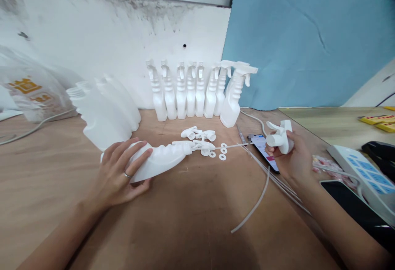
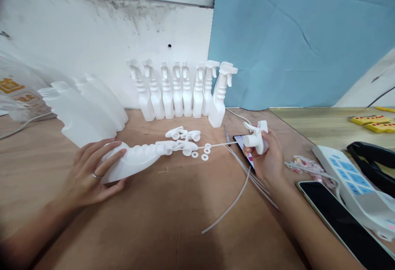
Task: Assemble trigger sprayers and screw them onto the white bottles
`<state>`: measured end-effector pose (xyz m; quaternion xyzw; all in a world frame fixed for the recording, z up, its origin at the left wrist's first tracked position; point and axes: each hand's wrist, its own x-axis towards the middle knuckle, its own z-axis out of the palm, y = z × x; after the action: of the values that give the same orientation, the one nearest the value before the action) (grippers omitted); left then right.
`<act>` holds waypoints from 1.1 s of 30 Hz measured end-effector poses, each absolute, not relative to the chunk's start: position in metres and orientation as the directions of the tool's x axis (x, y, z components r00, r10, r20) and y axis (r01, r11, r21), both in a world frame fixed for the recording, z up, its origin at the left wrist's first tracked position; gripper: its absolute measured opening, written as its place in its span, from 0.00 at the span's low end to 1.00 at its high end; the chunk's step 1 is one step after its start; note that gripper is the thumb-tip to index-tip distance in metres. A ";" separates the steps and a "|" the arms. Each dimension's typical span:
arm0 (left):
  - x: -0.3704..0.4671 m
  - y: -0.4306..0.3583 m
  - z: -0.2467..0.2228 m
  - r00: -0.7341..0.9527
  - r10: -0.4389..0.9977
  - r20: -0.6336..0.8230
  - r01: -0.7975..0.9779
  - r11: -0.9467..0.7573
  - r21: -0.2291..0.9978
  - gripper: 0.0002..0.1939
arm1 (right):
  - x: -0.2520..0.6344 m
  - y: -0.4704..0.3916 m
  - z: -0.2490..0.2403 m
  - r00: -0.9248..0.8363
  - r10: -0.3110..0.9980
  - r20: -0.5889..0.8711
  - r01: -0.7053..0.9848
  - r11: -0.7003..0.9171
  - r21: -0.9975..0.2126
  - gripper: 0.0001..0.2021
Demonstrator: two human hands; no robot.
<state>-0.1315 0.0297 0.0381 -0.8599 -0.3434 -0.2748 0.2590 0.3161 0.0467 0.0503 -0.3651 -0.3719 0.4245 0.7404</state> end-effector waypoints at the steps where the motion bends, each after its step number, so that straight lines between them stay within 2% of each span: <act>1: -0.130 0.029 0.038 0.624 0.445 0.643 0.724 -0.639 -0.260 0.43 | 0.311 0.045 0.050 0.360 0.904 0.229 -0.357 0.360 -0.862 0.07; 4: -0.118 0.023 0.037 0.662 0.450 0.599 0.692 -0.673 -0.260 0.41 | 0.287 0.037 0.046 0.292 0.941 0.173 -0.341 0.272 -0.900 0.07; 10: -0.087 0.010 0.033 0.728 0.474 0.495 0.636 -0.736 -0.232 0.38 | 0.228 0.013 0.023 -0.064 0.997 0.039 -0.287 0.019 -0.958 0.10; 14: -0.081 0.008 0.031 0.739 0.485 0.468 0.630 -0.744 -0.223 0.36 | 0.215 0.004 0.009 -0.214 0.968 0.132 -0.183 0.093 -0.979 0.19; 18: -0.082 0.008 0.031 0.743 0.476 0.470 0.617 -0.759 -0.208 0.35 | 0.214 0.001 0.004 -0.224 0.969 0.105 -0.005 0.107 -0.994 0.24; 22: -0.082 0.007 0.030 0.746 0.477 0.464 0.615 -0.760 -0.209 0.35 | 0.210 0.000 0.000 -0.186 0.978 0.091 -0.043 0.085 -0.995 0.19; 26: -0.081 0.006 0.029 0.747 0.491 0.449 0.621 -0.756 -0.206 0.35 | 0.207 -0.001 0.000 -0.173 0.981 0.091 -0.022 0.089 -0.996 0.23; 33: -0.081 0.006 0.030 0.751 0.485 0.447 0.615 -0.761 -0.207 0.35 | 0.207 -0.001 0.005 -0.197 0.977 0.085 -0.023 0.082 -0.996 0.22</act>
<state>-0.0814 0.0059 0.0296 -0.9196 -0.2991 -0.1865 0.1734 0.2069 -0.0012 0.0047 -0.4227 -0.5639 0.5295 0.4722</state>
